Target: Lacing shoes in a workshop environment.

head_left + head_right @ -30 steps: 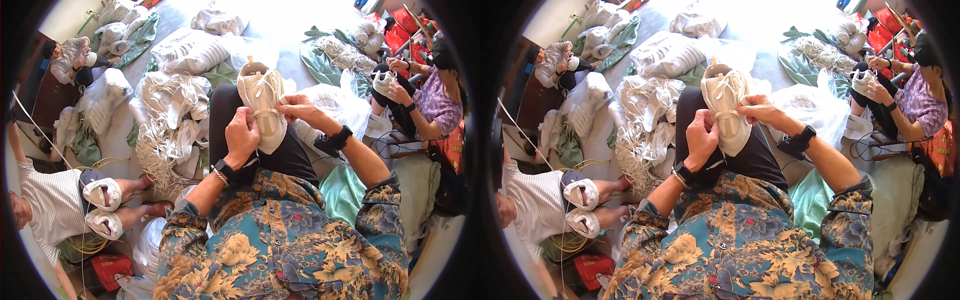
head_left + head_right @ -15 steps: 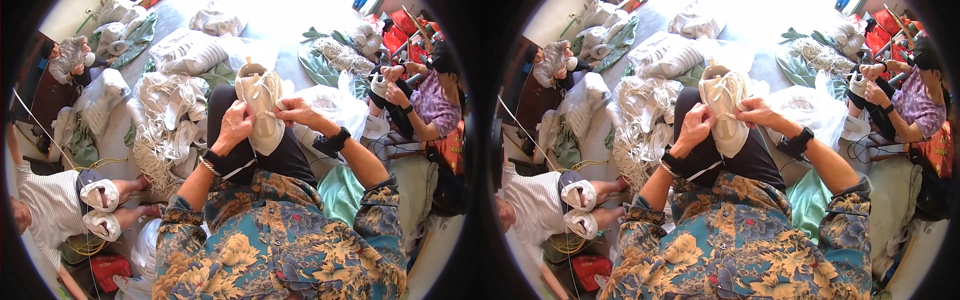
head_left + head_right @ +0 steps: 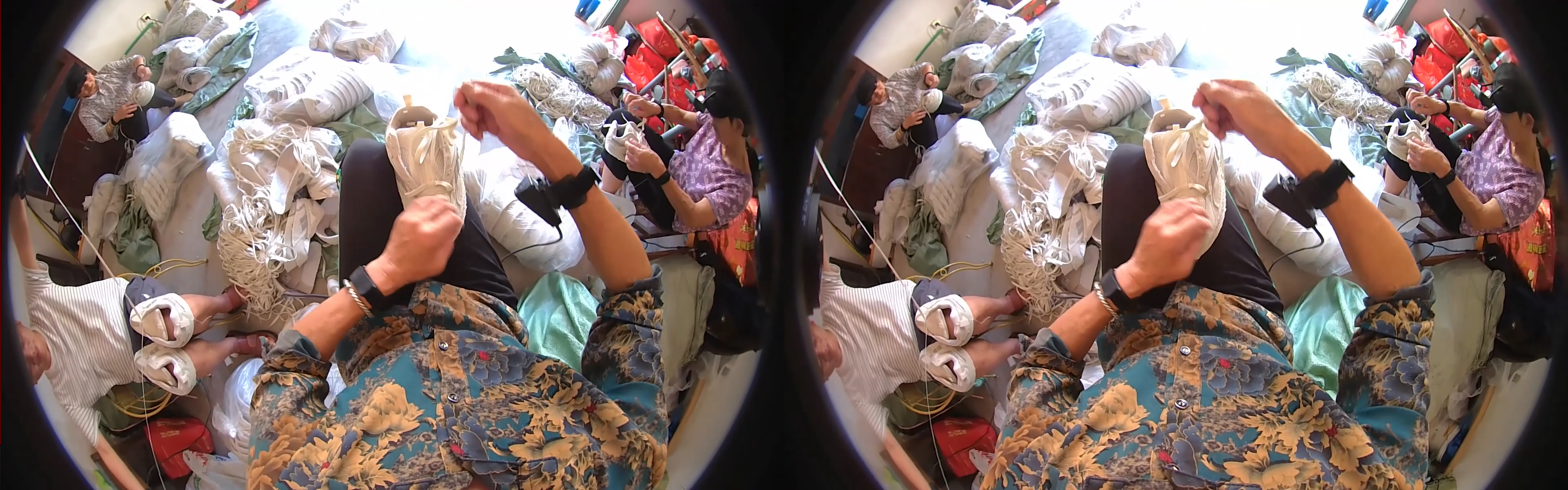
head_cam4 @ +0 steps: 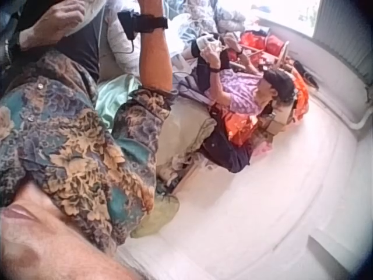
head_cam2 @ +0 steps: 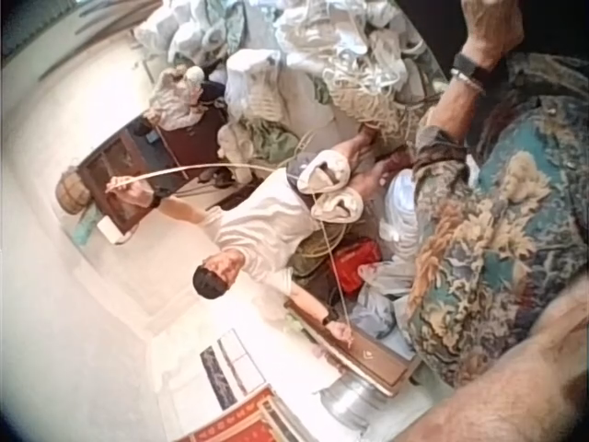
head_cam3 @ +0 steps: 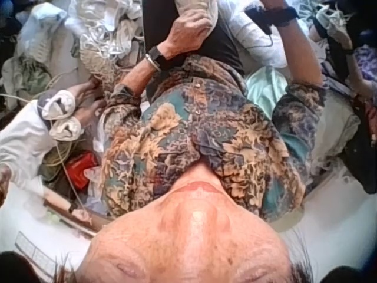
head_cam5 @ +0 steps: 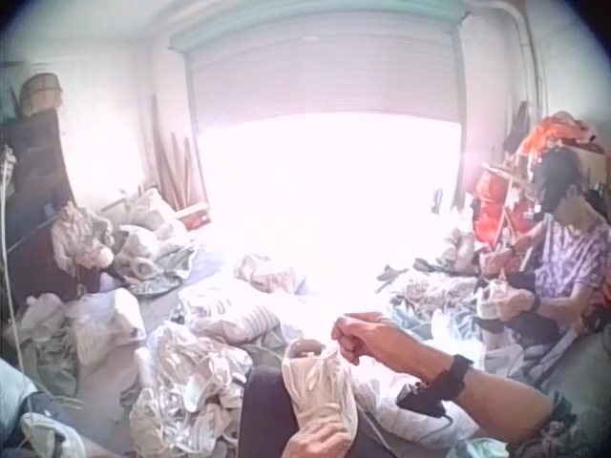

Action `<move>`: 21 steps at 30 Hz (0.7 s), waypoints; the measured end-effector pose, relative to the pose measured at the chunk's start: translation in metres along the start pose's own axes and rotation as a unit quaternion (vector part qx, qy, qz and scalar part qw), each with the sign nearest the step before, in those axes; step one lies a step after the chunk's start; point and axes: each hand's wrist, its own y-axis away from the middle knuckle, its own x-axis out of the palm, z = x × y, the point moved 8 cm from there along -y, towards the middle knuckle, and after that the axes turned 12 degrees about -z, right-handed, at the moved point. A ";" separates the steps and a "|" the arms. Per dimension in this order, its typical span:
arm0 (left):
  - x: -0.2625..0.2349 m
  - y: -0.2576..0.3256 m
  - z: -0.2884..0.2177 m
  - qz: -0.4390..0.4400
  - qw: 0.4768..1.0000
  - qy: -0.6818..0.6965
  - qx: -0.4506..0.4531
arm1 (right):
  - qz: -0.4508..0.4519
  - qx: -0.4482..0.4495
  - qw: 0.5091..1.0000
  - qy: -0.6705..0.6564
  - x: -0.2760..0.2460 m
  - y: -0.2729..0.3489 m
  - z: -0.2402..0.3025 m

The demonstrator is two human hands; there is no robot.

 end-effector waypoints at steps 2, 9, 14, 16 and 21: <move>0.017 0.003 -0.004 0.038 0.999 0.013 -0.010 | 0.002 -0.058 0.998 -0.017 0.006 -0.014 0.035; 0.041 0.019 0.008 0.136 0.988 0.057 -0.040 | -0.034 -0.128 0.991 0.001 0.052 -0.043 0.110; 0.040 0.018 0.012 0.134 0.987 0.075 -0.055 | -0.024 -0.224 0.974 0.012 0.067 -0.047 0.152; 0.039 0.017 0.012 0.123 0.987 0.081 -0.059 | -0.055 -0.204 0.977 -0.001 0.062 -0.046 0.146; 0.019 0.005 0.005 0.032 0.990 0.124 -0.064 | -0.038 -0.161 0.986 -0.008 0.057 -0.036 0.132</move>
